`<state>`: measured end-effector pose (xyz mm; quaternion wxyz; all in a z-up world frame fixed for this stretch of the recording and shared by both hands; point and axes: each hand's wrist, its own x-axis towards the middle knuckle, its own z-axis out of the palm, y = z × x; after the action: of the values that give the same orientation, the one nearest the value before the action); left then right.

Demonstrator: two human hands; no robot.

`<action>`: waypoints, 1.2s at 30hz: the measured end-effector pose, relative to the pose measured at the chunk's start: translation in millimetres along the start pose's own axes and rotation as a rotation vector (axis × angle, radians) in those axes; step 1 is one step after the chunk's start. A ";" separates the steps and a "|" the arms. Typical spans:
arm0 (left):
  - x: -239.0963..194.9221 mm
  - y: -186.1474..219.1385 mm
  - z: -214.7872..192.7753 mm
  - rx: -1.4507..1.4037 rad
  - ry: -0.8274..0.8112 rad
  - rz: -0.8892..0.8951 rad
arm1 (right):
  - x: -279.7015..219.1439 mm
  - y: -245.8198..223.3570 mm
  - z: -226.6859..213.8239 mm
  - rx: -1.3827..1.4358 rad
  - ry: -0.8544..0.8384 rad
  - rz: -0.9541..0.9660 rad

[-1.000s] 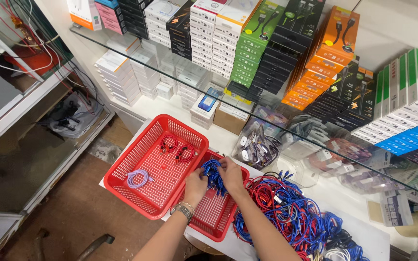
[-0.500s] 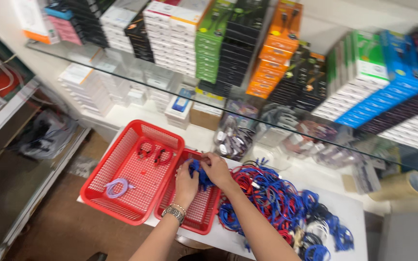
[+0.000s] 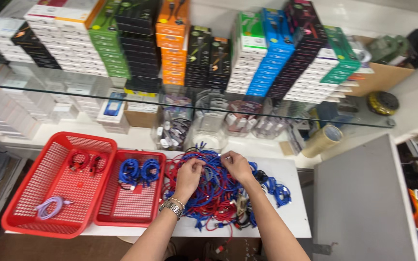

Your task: The person sorts a pile of tangled USB cables on a counter by color, coiling each cable and placing it into one of two red baskets. The person handles blue, red, white, and beige cables throughout the clip.

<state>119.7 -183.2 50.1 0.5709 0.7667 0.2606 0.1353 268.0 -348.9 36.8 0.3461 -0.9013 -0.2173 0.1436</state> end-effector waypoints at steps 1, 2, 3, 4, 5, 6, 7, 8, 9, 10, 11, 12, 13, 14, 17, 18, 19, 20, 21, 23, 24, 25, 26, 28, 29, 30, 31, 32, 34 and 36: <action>-2.3 3.3 9.2 -0.043 -0.016 -0.022 | -5.8 13.0 -6.3 -0.071 0.009 -0.008; -4.2 6.0 17.5 -0.085 -0.030 -0.045 | -12.3 24.1 -9.0 -0.113 -0.033 -0.018; -5.9 8.6 26.7 -0.126 -0.044 -0.068 | -19.8 34.3 -10.9 -0.154 -0.076 -0.028; -8.1 10.4 34.6 -0.124 -0.043 -0.049 | -25.8 42.1 -11.9 -0.193 -0.123 -0.042; -10.0 12.0 42.4 -0.122 -0.042 -0.030 | -32.0 47.6 -10.8 -0.203 -0.136 -0.056; -13.5 12.7 48.0 -0.118 -0.038 -0.014 | -40.8 49.4 -3.8 -0.214 -0.152 -0.071; -17.4 12.6 52.0 -0.132 -0.027 -0.020 | -49.6 49.5 4.0 -0.224 -0.169 -0.086; -18.6 12.3 55.3 -0.149 -0.012 -0.022 | -54.9 48.2 11.1 -0.255 -0.131 -0.112; -19.5 12.0 57.8 -0.166 0.003 -0.023 | -61.2 45.9 18.5 -0.285 -0.092 -0.139; -21.8 11.3 58.7 -0.189 0.031 -0.016 | -68.3 45.1 20.6 -0.316 -0.060 -0.165; -23.6 10.8 57.5 -0.211 0.060 -0.009 | -70.1 44.4 16.9 -0.302 -0.020 -0.189; -24.6 10.4 54.5 -0.233 0.091 0.001 | -67.2 40.9 12.1 -0.287 0.020 -0.215; -27.6 10.5 51.6 -0.217 0.115 -0.011 | -67.0 37.1 5.6 -0.272 0.061 -0.241; -31.1 11.8 46.9 -0.199 0.143 -0.021 | -64.2 32.7 -5.6 -0.212 0.044 -0.207; -38.6 20.6 36.7 -0.218 0.203 -0.025 | -53.1 19.0 -51.2 -0.069 -0.014 -0.127; -39.0 26.5 35.4 -0.235 0.219 -0.015 | -51.4 14.3 -65.6 -0.037 -0.026 -0.124; -40.8 32.5 35.5 -0.137 0.297 0.057 | -49.5 9.0 -77.3 -0.006 -0.039 -0.120; -42.7 38.2 35.5 -0.037 0.370 0.130 | -47.7 3.8 -85.5 0.087 -0.050 -0.152; -43.8 43.6 36.2 0.063 0.442 0.201 | -45.4 -0.4 -91.9 0.179 -0.062 -0.184; -45.6 52.7 40.9 0.284 0.426 0.508 | -39.7 -3.8 -99.9 0.376 -0.100 -0.227; -47.0 55.8 40.2 0.400 0.411 0.658 | -35.9 -5.2 -100.6 0.484 -0.130 -0.238; -48.6 58.3 39.5 0.426 0.295 0.552 | -32.1 -4.4 -101.9 0.591 -0.159 -0.248; -50.4 60.4 39.4 0.452 0.180 0.446 | -28.0 -0.8 -104.7 0.612 -0.167 -0.249; -52.4 63.4 30.6 0.346 0.065 0.269 | -19.8 9.5 -114.6 0.650 -0.180 -0.249; -51.8 64.6 19.0 0.217 0.064 0.199 | -18.1 16.4 -122.2 0.597 -0.118 -0.230; -52.1 66.3 8.5 0.087 0.061 0.128 | -17.6 23.7 -130.5 0.543 -0.056 -0.211; -53.2 68.1 -1.6 0.160 0.086 0.054 | -17.9 28.9 -135.2 0.489 0.005 -0.191; -54.3 69.8 -13.8 0.235 0.115 -0.022 | -18.0 31.0 -135.6 0.409 0.035 -0.155; -57.8 75.5 -20.9 0.425 0.291 0.124 | -21.0 31.8 -133.4 0.248 0.095 -0.083; -64.5 80.8 -15.7 0.645 0.570 0.581 | -23.9 25.5 -122.1 0.539 0.040 -0.038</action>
<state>78.2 -223.5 137.2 0.1507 0.8771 0.2107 0.4044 304.7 -446.1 109.7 0.5804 -0.7751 -0.1811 0.1717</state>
